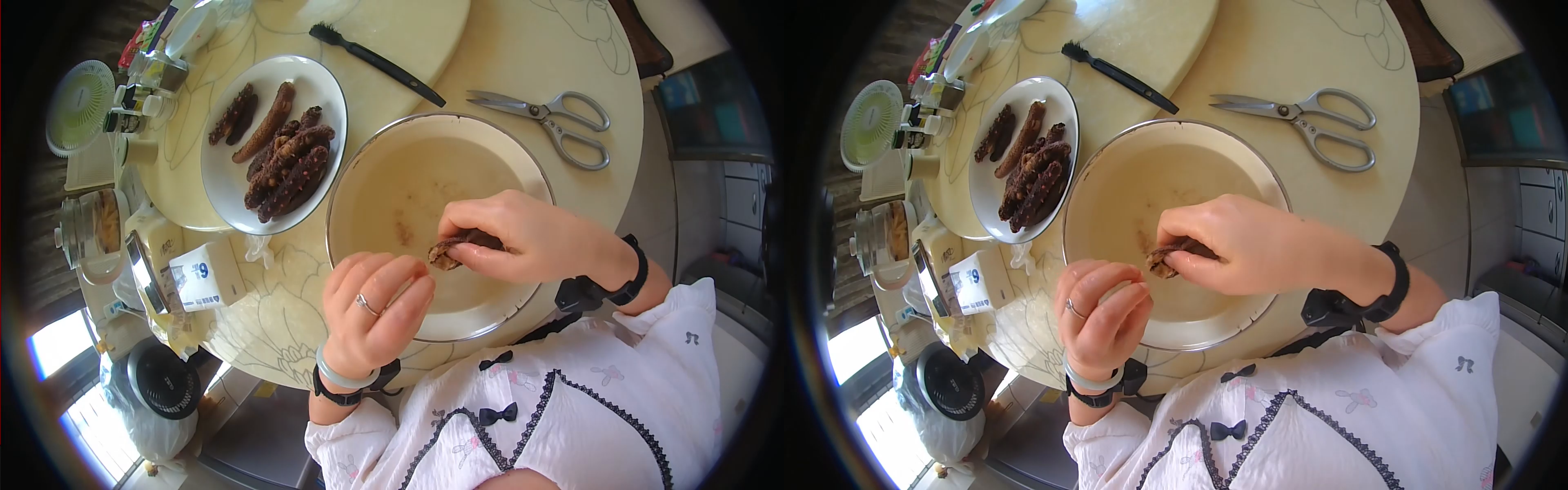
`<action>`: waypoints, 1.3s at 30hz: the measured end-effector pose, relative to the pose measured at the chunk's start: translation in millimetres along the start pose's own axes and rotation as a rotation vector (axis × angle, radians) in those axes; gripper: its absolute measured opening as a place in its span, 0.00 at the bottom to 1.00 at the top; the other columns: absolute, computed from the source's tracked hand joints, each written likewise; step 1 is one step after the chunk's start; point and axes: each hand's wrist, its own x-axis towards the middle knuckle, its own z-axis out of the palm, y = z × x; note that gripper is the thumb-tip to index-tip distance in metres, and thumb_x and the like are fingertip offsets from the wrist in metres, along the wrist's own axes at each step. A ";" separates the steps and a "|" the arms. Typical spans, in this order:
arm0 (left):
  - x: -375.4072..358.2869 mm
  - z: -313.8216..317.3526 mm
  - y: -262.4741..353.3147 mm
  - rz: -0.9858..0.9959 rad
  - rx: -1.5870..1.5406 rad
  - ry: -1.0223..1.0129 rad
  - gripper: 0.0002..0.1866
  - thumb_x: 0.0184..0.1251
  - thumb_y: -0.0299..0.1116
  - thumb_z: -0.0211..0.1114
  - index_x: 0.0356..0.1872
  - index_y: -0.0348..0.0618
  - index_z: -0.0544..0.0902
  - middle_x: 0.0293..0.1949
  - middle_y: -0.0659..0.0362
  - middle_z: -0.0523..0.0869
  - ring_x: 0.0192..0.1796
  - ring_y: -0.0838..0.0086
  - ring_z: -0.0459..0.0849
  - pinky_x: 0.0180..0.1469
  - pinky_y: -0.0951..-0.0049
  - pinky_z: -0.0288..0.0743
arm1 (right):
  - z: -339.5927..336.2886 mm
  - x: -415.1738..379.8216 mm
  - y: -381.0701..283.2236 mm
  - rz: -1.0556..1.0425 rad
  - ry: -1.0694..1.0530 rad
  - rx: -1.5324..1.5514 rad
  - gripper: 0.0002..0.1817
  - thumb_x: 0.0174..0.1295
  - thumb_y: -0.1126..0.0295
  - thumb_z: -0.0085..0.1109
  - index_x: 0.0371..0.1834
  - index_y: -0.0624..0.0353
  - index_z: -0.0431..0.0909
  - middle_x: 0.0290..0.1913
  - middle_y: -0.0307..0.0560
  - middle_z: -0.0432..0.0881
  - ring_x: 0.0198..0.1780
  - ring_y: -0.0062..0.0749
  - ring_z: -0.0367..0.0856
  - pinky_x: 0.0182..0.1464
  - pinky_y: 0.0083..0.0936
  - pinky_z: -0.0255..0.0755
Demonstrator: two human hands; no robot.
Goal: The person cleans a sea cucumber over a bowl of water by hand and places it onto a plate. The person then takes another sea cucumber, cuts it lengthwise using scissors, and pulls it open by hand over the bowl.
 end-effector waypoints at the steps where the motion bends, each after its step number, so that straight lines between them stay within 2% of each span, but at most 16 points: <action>1: -0.6 1.0 0.3 -0.065 -0.046 0.000 0.13 0.47 0.21 0.76 0.36 0.40 0.86 0.38 0.56 0.85 0.35 0.64 0.83 0.35 0.65 0.76 | 1.1 -1.0 0.8 -0.022 0.028 -0.072 0.08 0.67 0.72 0.57 0.44 0.64 0.78 0.35 0.52 0.85 0.34 0.41 0.83 0.37 0.31 0.74; 2: -0.8 1.8 0.7 -0.130 -0.093 -0.001 0.14 0.47 0.22 0.76 0.38 0.41 0.86 0.38 0.57 0.85 0.34 0.64 0.83 0.35 0.66 0.76 | 2.3 -1.7 1.7 -0.044 0.057 -0.145 0.07 0.67 0.74 0.57 0.45 0.64 0.77 0.35 0.49 0.84 0.33 0.36 0.81 0.36 0.27 0.73; 3: 0.5 2.4 1.4 -0.131 -0.094 0.000 0.14 0.47 0.22 0.76 0.38 0.41 0.86 0.38 0.57 0.85 0.34 0.64 0.83 0.35 0.66 0.76 | 4.5 -2.0 3.8 -0.044 0.057 -0.145 0.07 0.67 0.74 0.57 0.45 0.64 0.77 0.35 0.49 0.84 0.33 0.36 0.81 0.36 0.27 0.73; 5: 3.7 3.0 2.2 -0.172 -0.138 -0.051 0.16 0.44 0.20 0.79 0.37 0.42 0.87 0.35 0.57 0.86 0.34 0.62 0.83 0.37 0.66 0.76 | 8.5 -2.0 8.3 -0.138 0.105 -0.184 0.07 0.66 0.74 0.59 0.44 0.63 0.78 0.35 0.51 0.84 0.35 0.44 0.82 0.39 0.32 0.74; 8: 0.1 3.7 -3.0 -0.175 -0.197 -0.046 0.16 0.44 0.20 0.79 0.38 0.41 0.88 0.33 0.57 0.86 0.33 0.63 0.82 0.35 0.68 0.75 | 9.5 -1.2 8.5 -0.167 0.101 -0.212 0.06 0.66 0.73 0.60 0.44 0.61 0.79 0.35 0.52 0.84 0.37 0.48 0.82 0.42 0.37 0.74; 11: 0.5 3.2 -2.6 -0.177 -0.206 -0.039 0.18 0.44 0.20 0.79 0.40 0.40 0.89 0.32 0.57 0.86 0.33 0.64 0.82 0.34 0.69 0.75 | 7.9 -0.2 4.7 -0.141 0.045 -0.191 0.06 0.67 0.73 0.59 0.44 0.61 0.79 0.34 0.51 0.84 0.37 0.47 0.81 0.45 0.39 0.73; 15: -0.7 3.3 -3.3 -0.125 -0.144 -0.041 0.17 0.44 0.24 0.77 0.41 0.41 0.89 0.35 0.60 0.85 0.34 0.67 0.82 0.34 0.70 0.74 | 6.3 1.0 2.8 -0.146 0.027 -0.212 0.06 0.68 0.75 0.57 0.45 0.62 0.79 0.33 0.50 0.84 0.36 0.47 0.82 0.42 0.38 0.73; 18: 1.1 1.8 -0.2 -0.095 -0.079 -0.078 0.18 0.42 0.20 0.78 0.39 0.41 0.91 0.34 0.61 0.84 0.32 0.67 0.81 0.32 0.69 0.73 | 6.4 1.7 3.0 -0.078 -0.027 -0.110 0.06 0.69 0.76 0.55 0.45 0.63 0.79 0.32 0.50 0.84 0.34 0.44 0.83 0.39 0.35 0.74; 20: 0.9 3.3 -0.7 -0.027 -0.045 -0.049 0.16 0.40 0.21 0.78 0.36 0.42 0.91 0.34 0.62 0.83 0.32 0.68 0.80 0.31 0.69 0.72 | 7.8 1.9 5.0 -0.046 -0.012 -0.017 0.07 0.71 0.71 0.54 0.40 0.64 0.78 0.30 0.54 0.83 0.33 0.50 0.82 0.37 0.38 0.73; 23: 2.4 4.8 -3.3 0.052 -0.043 -0.012 0.11 0.42 0.20 0.78 0.31 0.37 0.89 0.35 0.60 0.83 0.31 0.70 0.82 0.30 0.72 0.74 | 7.8 1.9 5.6 -0.039 -0.015 -0.009 0.08 0.71 0.70 0.54 0.40 0.64 0.78 0.30 0.54 0.82 0.32 0.49 0.82 0.37 0.38 0.73; 30: 2.3 0.5 -4.4 0.043 -0.072 -0.063 0.13 0.41 0.22 0.75 0.33 0.37 0.88 0.36 0.58 0.84 0.34 0.68 0.83 0.34 0.70 0.77 | 8.5 2.0 5.4 -0.051 0.005 -0.060 0.08 0.71 0.70 0.55 0.41 0.65 0.78 0.31 0.56 0.83 0.32 0.51 0.82 0.36 0.39 0.73; 32: -0.2 0.6 -5.7 0.031 -0.082 -0.084 0.15 0.40 0.25 0.71 0.35 0.37 0.87 0.37 0.56 0.84 0.36 0.66 0.84 0.36 0.68 0.78 | 8.9 1.3 5.8 -0.101 0.016 -0.113 0.05 0.71 0.74 0.55 0.43 0.64 0.77 0.30 0.51 0.83 0.33 0.43 0.82 0.36 0.34 0.73; 39: -0.1 0.8 -5.7 0.016 -0.079 -0.076 0.17 0.39 0.26 0.68 0.36 0.36 0.86 0.38 0.55 0.85 0.37 0.64 0.84 0.37 0.66 0.78 | 12.3 -0.5 6.7 -0.128 0.082 -0.165 0.05 0.67 0.74 0.59 0.42 0.63 0.77 0.32 0.51 0.84 0.34 0.48 0.82 0.38 0.38 0.73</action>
